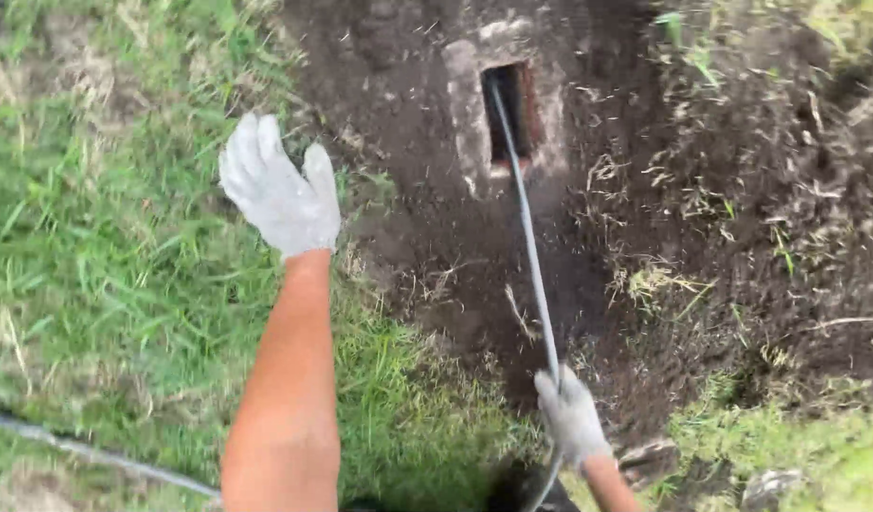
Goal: Feeding a flexible plumbing cable into a drainage hole in the ground
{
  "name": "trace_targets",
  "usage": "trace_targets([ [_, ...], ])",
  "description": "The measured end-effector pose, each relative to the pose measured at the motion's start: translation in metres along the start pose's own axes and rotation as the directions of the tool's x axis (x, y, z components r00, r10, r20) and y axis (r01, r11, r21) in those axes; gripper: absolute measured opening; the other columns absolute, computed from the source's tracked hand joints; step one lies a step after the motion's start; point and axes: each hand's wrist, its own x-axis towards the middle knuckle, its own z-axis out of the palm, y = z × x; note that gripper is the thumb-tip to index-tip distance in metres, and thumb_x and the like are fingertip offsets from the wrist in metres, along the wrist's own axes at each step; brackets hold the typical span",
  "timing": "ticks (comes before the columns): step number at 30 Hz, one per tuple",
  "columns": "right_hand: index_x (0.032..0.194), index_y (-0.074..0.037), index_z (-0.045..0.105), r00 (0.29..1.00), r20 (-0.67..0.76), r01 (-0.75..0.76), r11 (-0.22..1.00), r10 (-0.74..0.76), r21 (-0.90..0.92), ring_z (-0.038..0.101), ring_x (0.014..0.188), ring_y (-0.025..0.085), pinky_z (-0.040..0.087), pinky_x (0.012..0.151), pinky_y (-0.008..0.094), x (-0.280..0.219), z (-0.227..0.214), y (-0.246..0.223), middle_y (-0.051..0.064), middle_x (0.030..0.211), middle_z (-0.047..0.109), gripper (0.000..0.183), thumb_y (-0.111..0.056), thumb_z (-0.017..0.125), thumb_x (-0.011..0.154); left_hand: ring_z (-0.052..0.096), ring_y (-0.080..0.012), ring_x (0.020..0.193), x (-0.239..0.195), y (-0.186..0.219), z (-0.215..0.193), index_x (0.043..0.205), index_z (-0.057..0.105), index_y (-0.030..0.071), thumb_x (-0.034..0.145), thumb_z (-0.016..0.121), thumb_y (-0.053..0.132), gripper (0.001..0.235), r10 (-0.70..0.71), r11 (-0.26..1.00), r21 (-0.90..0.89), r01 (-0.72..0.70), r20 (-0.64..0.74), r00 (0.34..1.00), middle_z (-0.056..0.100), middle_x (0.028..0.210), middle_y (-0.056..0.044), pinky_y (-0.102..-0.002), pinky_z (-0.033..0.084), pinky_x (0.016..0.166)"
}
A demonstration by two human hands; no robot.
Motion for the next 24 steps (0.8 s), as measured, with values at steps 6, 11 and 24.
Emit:
trace_targets([
  [6,0.098,-0.004,0.066,0.98,-0.111,0.125,0.942,-0.166,-0.31,0.072,0.082,0.041,0.056,0.069,0.053,0.062,0.02,-0.058,0.026,0.082,0.07,0.032,-0.035,0.073,0.091,0.044,-0.0386,0.136,0.009,0.004,-0.006,0.146,0.051,0.004,0.102,0.064,0.041,0.059,-0.009,0.999,0.048,0.007,0.048,0.999,0.048,0.148,-0.018,-0.055,0.033,0.115],
  [11,0.094,-0.008,0.065,0.91,0.077,0.411,0.863,-0.407,-0.293,0.064,0.062,0.029,0.052,0.048,0.04,0.19,0.068,-0.201,0.015,0.069,0.063,0.02,-0.027,0.069,0.097,0.046,-0.0366,0.134,0.011,0.002,-0.009,0.144,0.051,0.006,0.102,0.06,0.043,0.057,-0.003,0.999,0.045,0.0,0.075,0.997,0.049,0.146,-0.016,-0.054,0.035,0.115],
  [24,0.096,-0.014,0.055,0.993,-0.035,0.115,0.926,-0.11,0.359,0.042,0.032,0.012,0.038,0.025,0.023,0.045,0.036,-0.107,0.002,0.053,0.046,0.031,-0.04,0.043,0.11,0.049,-0.0396,0.133,-0.002,-0.004,0.003,0.143,0.054,0.004,0.097,0.074,0.039,0.062,-0.011,1.0,-0.004,0.011,0.012,1.0,0.051,0.146,-0.018,-0.057,0.037,0.112],
])
